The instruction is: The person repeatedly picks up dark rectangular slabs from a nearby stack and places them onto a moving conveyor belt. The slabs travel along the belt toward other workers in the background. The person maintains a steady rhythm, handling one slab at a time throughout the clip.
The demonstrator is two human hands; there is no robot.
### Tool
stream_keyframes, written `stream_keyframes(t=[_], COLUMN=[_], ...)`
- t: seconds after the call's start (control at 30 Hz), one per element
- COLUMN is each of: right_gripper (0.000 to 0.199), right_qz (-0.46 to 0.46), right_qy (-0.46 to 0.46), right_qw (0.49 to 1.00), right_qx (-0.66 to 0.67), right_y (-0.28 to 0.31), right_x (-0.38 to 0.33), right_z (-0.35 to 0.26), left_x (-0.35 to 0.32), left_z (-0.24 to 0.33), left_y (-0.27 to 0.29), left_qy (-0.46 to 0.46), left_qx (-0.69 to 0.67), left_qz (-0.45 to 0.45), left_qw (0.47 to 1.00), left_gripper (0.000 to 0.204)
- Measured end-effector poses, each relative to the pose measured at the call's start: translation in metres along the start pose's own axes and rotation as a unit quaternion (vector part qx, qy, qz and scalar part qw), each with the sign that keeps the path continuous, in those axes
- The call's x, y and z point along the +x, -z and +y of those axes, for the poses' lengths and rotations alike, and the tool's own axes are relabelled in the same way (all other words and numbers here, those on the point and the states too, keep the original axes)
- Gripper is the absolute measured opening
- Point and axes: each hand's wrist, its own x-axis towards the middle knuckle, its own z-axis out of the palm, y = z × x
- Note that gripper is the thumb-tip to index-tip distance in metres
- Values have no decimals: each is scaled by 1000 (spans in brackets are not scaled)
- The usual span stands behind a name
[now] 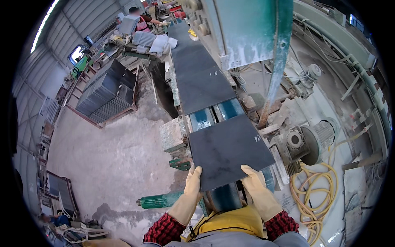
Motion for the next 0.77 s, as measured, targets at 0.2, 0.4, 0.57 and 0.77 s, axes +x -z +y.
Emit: stream_keyframes(t=[0.2,0.4,0.57,0.77], right_gripper=[22,30,27,37], right_qz=[20,6,24,0], right_qy=[80,23,34,25], right_qw=[989,999,999,1000], right_qx=[-125,29,25,-12], right_y=[8,-16,-38,-19], right_x=[56,77,86,129], right_z=[11,8,9,12], left_x=[16,13,36,56], left_z=[31,13,16,14], left_y=[-3,10,8,10], left_qy=[86,153,132,106], left_qx=[-20,67,55,52], left_qz=[-20,-12,21,16], left_qw=[996,986,990,993], left_gripper=[46,35,34,34])
